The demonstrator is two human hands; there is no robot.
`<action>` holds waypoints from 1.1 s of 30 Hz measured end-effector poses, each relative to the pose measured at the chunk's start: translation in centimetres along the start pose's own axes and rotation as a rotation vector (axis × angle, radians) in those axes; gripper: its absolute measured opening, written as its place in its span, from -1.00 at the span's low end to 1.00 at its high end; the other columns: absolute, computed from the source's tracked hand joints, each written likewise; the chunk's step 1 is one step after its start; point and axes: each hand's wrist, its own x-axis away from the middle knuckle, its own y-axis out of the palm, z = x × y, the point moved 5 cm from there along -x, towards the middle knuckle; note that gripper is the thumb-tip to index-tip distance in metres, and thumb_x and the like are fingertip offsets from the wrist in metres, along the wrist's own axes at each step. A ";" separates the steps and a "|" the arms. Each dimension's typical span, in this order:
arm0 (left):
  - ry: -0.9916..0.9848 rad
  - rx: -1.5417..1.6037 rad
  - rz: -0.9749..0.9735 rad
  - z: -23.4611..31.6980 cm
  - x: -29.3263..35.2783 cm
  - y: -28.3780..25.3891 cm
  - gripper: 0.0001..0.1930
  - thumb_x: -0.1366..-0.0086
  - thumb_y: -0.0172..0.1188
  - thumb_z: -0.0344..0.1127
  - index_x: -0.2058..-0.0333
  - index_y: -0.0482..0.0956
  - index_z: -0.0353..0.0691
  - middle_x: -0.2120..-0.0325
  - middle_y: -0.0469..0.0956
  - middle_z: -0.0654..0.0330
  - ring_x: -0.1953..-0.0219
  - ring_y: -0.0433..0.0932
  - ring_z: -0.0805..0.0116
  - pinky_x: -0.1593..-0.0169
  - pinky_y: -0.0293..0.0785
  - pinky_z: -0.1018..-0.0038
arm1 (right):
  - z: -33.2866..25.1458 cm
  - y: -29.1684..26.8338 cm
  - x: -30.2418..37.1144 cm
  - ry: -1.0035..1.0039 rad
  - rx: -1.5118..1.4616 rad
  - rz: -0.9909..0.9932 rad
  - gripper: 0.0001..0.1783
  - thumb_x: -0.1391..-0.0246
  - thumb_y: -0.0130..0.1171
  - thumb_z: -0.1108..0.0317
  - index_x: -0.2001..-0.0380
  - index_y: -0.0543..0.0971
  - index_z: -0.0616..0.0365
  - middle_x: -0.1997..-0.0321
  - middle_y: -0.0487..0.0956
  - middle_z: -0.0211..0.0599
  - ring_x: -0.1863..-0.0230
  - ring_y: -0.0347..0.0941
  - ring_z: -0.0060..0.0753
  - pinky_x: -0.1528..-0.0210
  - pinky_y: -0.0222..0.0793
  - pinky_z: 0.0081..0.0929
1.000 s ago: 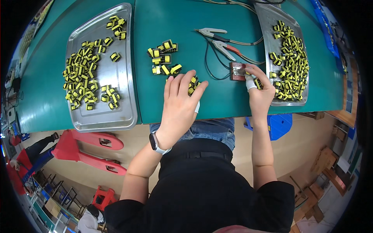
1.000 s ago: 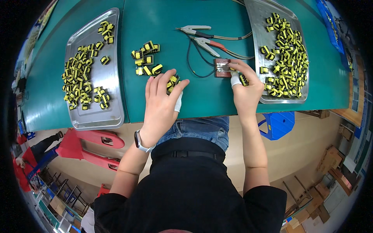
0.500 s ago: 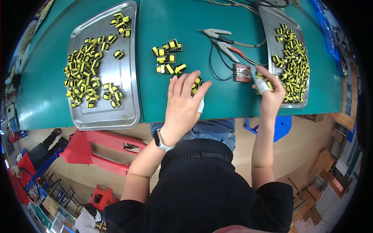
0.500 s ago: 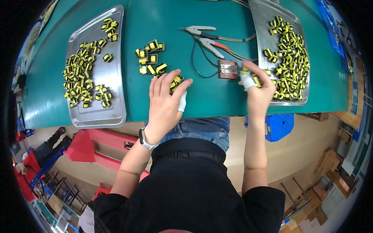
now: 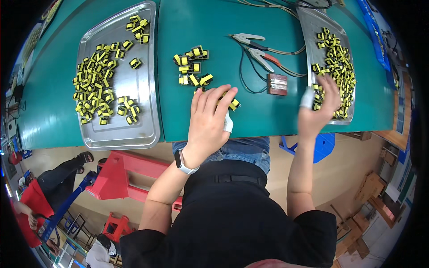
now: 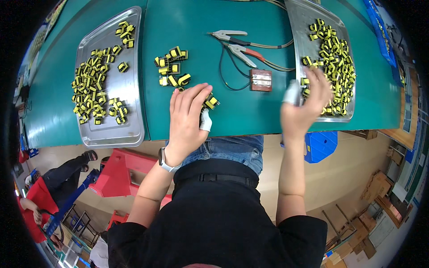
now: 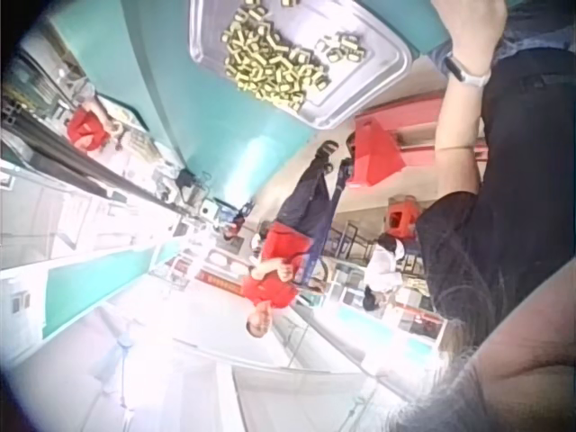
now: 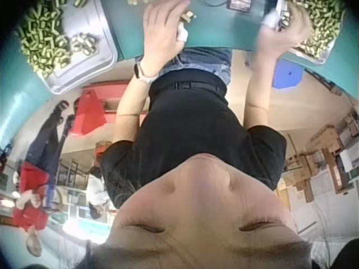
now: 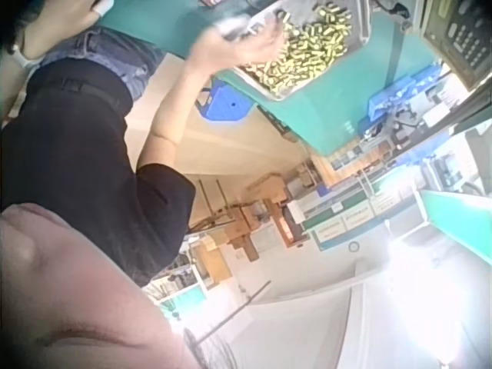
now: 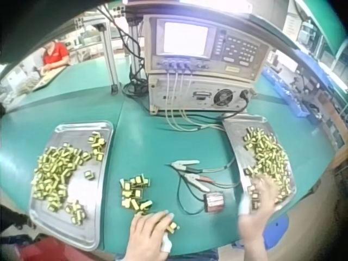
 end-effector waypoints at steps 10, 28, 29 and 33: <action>-0.057 -0.045 0.109 -0.2 0.5 -0.3 -0.36 -0.10 0.22 -0.51 -0.24 0.49 -0.11 -0.20 0.48 0.15 -0.30 0.40 0.04 -0.45 0.08 -0.08 | -9.0 4.7 4.6 -0.100 -0.717 -0.665 -0.58 0.04 0.34 0.67 0.06 0.66 0.18 -0.04 0.59 -0.18 0.10 0.60 -0.24 0.11 0.55 -0.39; -0.047 -0.037 0.040 -0.3 0.3 -0.1 -0.43 -0.11 0.26 -0.49 -0.17 0.55 -0.09 -0.15 0.50 0.17 -0.20 0.46 0.08 -0.43 0.14 -0.07 | -7.4 1.8 5.0 -0.093 -0.635 -0.591 -0.70 0.03 0.47 0.53 0.19 0.65 0.18 0.16 0.61 -0.18 0.26 0.60 -0.19 0.25 0.55 -0.39; -0.047 -0.038 0.040 -0.3 0.3 -0.1 -0.42 -0.11 0.27 -0.49 -0.17 0.55 -0.09 -0.15 0.50 0.16 -0.20 0.46 0.07 -0.43 0.14 -0.07 | -7.9 1.8 5.2 -0.123 -0.637 -0.631 -0.67 0.06 0.48 0.52 0.18 0.65 0.17 0.12 0.61 -0.18 0.21 0.60 -0.15 0.21 0.56 -0.34; -0.043 -0.031 0.034 0.0 0.1 -0.1 -0.42 -0.12 0.27 -0.50 -0.18 0.55 -0.09 -0.16 0.50 0.16 -0.20 0.46 0.07 -0.43 0.14 -0.08 | -7.5 2.5 6.5 -0.157 -0.586 -0.701 -0.61 0.13 0.51 0.47 0.15 0.66 0.16 0.02 0.60 -0.17 0.05 0.59 -0.04 0.06 0.56 -0.23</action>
